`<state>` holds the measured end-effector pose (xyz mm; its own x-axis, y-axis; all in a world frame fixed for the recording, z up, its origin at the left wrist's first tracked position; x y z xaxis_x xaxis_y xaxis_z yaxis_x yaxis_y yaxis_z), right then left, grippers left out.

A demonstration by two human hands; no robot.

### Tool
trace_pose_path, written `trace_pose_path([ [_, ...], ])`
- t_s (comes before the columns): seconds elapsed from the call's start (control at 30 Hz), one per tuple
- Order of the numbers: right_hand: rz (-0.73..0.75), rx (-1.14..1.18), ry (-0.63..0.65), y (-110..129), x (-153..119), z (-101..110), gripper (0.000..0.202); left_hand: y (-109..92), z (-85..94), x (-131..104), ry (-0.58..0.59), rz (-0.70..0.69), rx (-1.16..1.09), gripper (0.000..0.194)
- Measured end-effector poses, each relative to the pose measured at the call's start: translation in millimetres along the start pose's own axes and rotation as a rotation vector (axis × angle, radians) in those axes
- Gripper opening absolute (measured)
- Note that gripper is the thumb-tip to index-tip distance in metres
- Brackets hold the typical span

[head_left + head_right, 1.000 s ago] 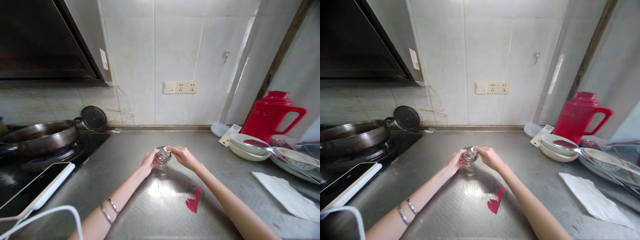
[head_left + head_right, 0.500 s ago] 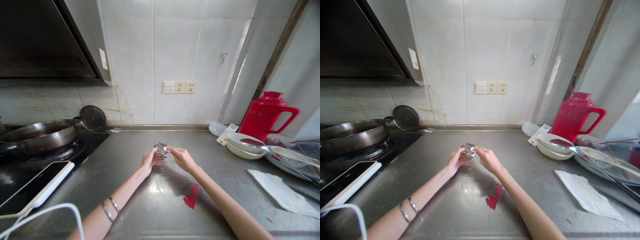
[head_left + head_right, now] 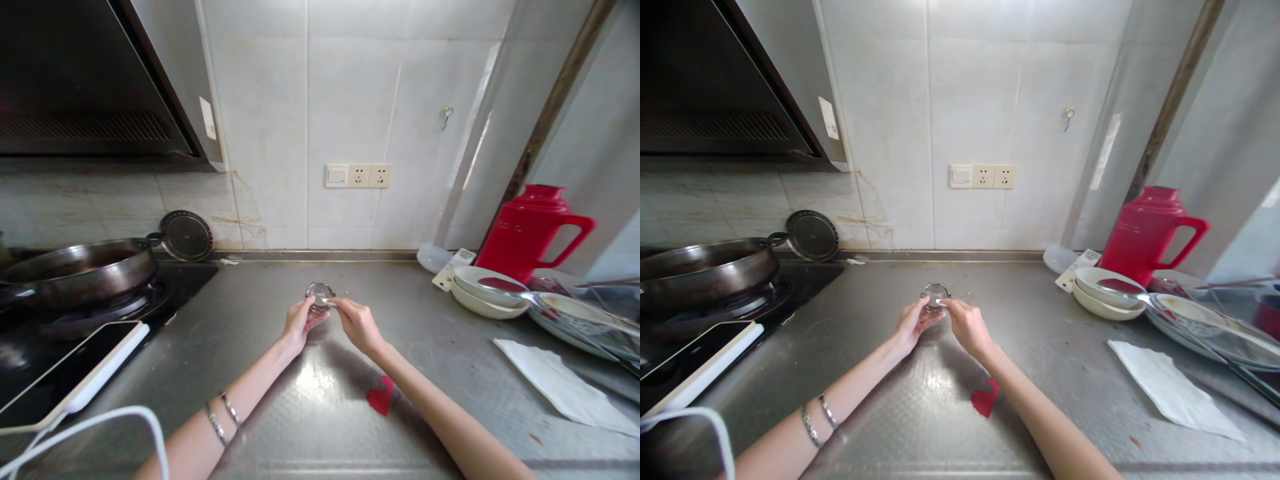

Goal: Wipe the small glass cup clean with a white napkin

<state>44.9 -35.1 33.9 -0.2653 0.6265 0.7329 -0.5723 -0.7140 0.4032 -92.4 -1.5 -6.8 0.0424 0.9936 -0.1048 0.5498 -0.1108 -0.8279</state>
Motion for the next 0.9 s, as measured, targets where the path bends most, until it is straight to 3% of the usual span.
trace_pose_path([
  [0.2,-0.361,0.139,-0.270,-32,8,29,0.034,3,-0.3,3,0.032,0.030,-0.054,0.015],
  [0.3,-0.500,0.298,-0.323,-53,6,30,0.038,4,-1.1,5,0.067,0.046,-0.066,0.017],
  [0.43,-0.705,0.663,-0.269,-68,-2,6,0.041,7,-3.5,4,0.105,0.068,-0.047,0.020],
  [0.57,-0.861,0.904,-0.137,-62,-8,-14,0.038,9,-5.7,2,0.107,0.073,-0.024,0.020],
  [0.7,-0.860,1.054,-0.069,-50,-6,-20,0.039,8,-6.3,1,0.093,0.067,-0.021,0.019],
  [0.9,-0.719,1.023,-0.050,-43,-2,-24,0.049,10,-7.0,1,0.161,0.059,0.130,0.031],
])
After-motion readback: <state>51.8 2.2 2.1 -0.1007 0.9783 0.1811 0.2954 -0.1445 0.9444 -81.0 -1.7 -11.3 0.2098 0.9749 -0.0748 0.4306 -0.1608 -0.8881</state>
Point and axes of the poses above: each hand's wrist, its own x-axis towards the middle knuckle, its own z-axis out of the back of the hand, y = z × x, the point moved 5 cm from there along x, towards the middle knuckle, and after that the axes turned 1 degree about -x, right-handed, at the moved point
